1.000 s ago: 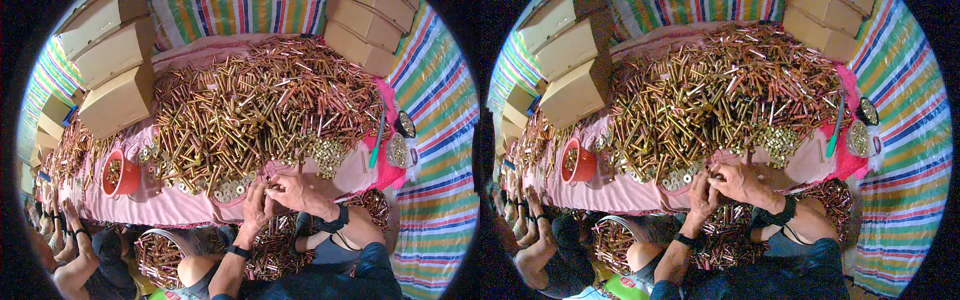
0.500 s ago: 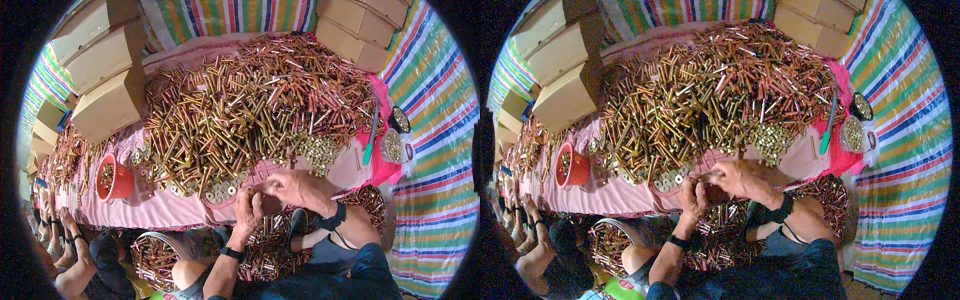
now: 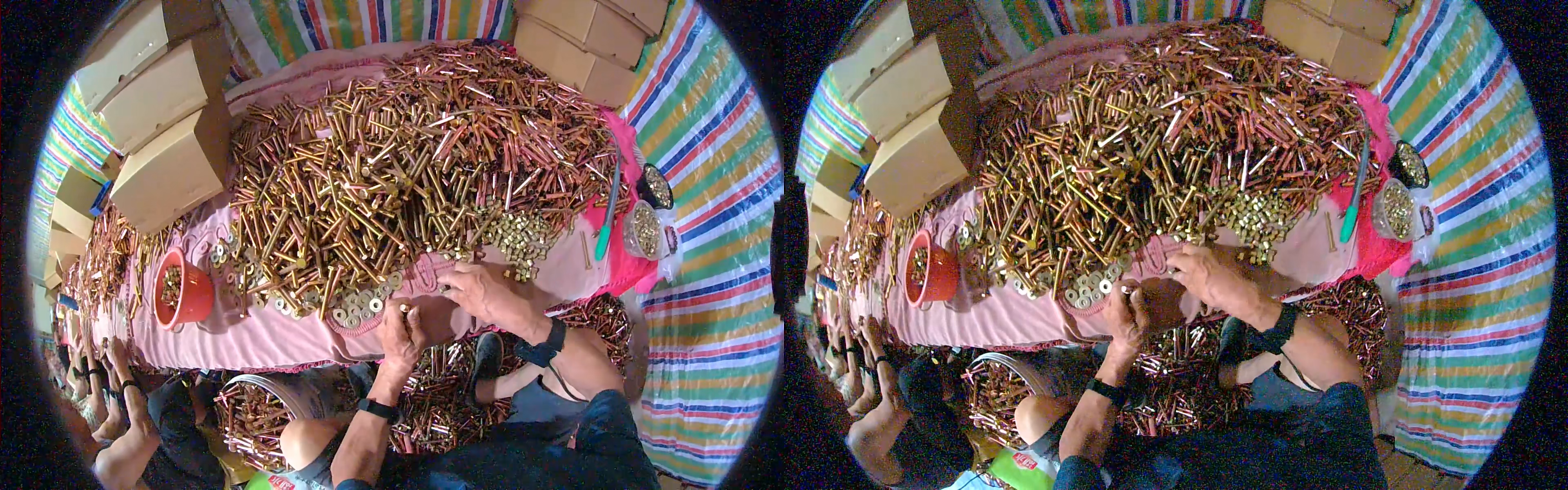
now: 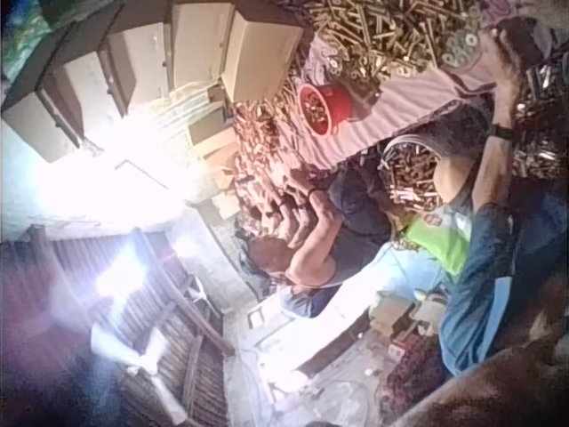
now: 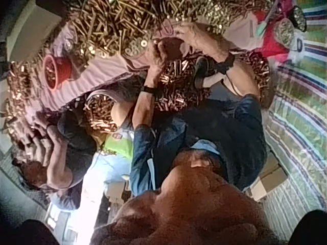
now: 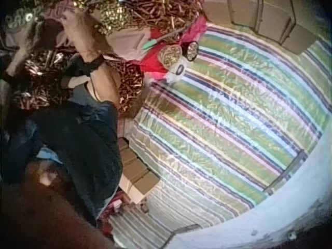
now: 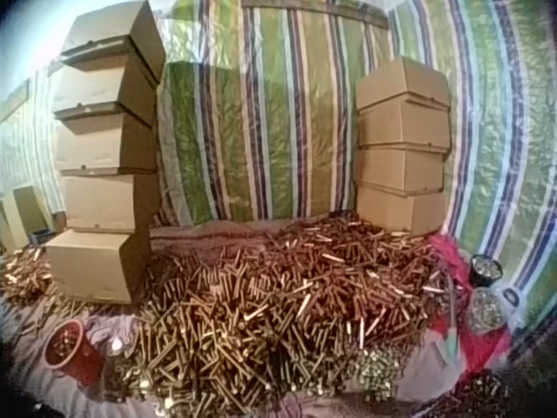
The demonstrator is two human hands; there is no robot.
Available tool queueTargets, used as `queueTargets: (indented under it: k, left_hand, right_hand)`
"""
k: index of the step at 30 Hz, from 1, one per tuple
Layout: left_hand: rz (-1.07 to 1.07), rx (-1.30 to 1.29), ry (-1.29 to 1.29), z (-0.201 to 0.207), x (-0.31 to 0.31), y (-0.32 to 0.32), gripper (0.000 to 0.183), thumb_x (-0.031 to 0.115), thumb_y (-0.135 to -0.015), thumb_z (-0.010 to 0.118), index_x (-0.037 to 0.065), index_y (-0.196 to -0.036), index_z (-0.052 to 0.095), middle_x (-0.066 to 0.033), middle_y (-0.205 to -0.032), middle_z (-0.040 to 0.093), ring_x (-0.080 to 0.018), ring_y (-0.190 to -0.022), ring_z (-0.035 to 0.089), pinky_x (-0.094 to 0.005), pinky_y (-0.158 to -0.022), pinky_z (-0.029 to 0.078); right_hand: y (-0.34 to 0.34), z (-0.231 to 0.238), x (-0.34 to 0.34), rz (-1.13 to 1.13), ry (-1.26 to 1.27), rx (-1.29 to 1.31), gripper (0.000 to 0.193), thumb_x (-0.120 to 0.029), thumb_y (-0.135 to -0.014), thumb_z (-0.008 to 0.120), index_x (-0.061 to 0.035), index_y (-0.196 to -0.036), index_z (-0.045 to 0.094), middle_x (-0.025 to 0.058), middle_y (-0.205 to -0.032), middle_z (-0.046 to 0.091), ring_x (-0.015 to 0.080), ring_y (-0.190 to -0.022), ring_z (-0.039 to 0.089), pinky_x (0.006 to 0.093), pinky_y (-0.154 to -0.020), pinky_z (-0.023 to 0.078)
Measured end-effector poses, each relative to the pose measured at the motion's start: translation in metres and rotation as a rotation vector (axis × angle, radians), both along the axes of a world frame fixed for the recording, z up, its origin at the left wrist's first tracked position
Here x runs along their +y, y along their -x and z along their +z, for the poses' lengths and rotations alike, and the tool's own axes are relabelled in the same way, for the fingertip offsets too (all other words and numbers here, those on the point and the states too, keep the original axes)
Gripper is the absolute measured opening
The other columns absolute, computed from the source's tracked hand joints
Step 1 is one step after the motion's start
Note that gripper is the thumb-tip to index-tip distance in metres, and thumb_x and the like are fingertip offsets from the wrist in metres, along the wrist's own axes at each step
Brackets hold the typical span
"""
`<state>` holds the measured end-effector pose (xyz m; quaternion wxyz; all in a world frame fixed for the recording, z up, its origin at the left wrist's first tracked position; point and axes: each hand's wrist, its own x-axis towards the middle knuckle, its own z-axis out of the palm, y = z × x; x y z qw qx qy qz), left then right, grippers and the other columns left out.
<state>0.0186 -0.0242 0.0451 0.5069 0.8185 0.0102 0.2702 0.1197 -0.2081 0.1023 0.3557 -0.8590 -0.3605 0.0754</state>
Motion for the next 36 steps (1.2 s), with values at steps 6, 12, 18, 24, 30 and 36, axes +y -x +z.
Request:
queueTargets:
  k: [6, 12, 18, 24, 30, 36]
  left_hand:
    - [-0.047, -0.006, -0.01, -0.006, 0.001, 0.0, 0.013, 0.003, -0.092, 0.064, 0.003, -0.102, 0.056, -0.0177, -0.089, 0.061, -0.0367, -0.079, 0.062, -0.0417, -0.069, 0.051]
    - [-0.107, 0.0, -0.034, -0.004, -0.001, -0.003, 0.02, 0.001, -0.089, 0.064, 0.002, -0.107, 0.055, -0.0187, -0.094, 0.062, -0.0407, -0.086, 0.061, -0.0446, -0.073, 0.051]
    - [-0.151, 0.035, -0.017, -0.01, 0.005, 0.001, 0.034, -0.003, -0.082, 0.059, 0.003, -0.116, 0.054, -0.0198, -0.1, 0.06, -0.0424, -0.092, 0.06, -0.0474, -0.076, 0.051]
    - [-0.156, 0.025, -0.035, -0.005, 0.005, 0.0, 0.045, -0.003, -0.077, 0.06, 0.002, -0.121, 0.053, -0.0212, -0.102, 0.059, -0.0431, -0.094, 0.059, -0.0478, -0.078, 0.05]
    - [-0.159, 0.02, -0.059, -0.004, 0.006, 0.0, 0.043, -0.004, -0.072, 0.06, 0.001, -0.114, 0.052, -0.0212, -0.097, 0.056, -0.0431, -0.091, 0.057, -0.0486, -0.077, 0.049]
    - [-0.178, 0.002, -0.012, -0.007, 0.006, -0.001, 0.048, -0.006, -0.066, 0.06, 0.001, -0.112, 0.051, -0.0207, -0.095, 0.055, -0.0447, -0.089, 0.056, -0.0495, -0.075, 0.049]
  right_hand:
    - [0.004, 0.01, 0.013, -0.014, -0.024, -0.013, 0.018, -0.012, -0.09, 0.068, -0.0015, -0.105, 0.067, 0.0159, -0.09, 0.067, 0.0325, -0.083, 0.068, 0.0393, -0.076, 0.055]
    - [0.017, 0.047, 0.025, -0.129, -0.203, 0.497, 0.019, -0.005, -0.091, 0.07, 0.0039, -0.107, 0.066, 0.0113, -0.098, 0.072, 0.0156, -0.09, 0.07, 0.0304, -0.076, 0.057]
    - [0.021, 0.042, 0.039, -0.005, -0.224, 0.13, 0.018, -0.004, -0.085, 0.073, 0.0006, -0.102, 0.07, 0.0103, -0.091, 0.069, 0.0209, -0.083, 0.069, 0.0317, -0.072, 0.055]
    - [0.023, 0.046, 0.042, 0.026, -0.278, -0.023, 0.017, -0.005, -0.083, 0.073, -0.0006, -0.1, 0.072, 0.0112, -0.096, 0.07, 0.0258, -0.089, 0.069, 0.035, -0.078, 0.055]
    - [0.03, 0.057, 0.052, 0.057, -0.32, -0.074, 0.014, -0.004, -0.084, 0.073, -0.0011, -0.098, 0.072, 0.0116, -0.098, 0.071, 0.0275, -0.091, 0.069, 0.0358, -0.079, 0.056]
    - [0.03, 0.049, 0.054, 0.063, -0.304, -0.152, 0.018, -0.005, -0.083, 0.073, -0.0017, -0.101, 0.071, 0.0115, -0.096, 0.069, 0.0281, -0.088, 0.069, 0.0357, -0.075, 0.055]
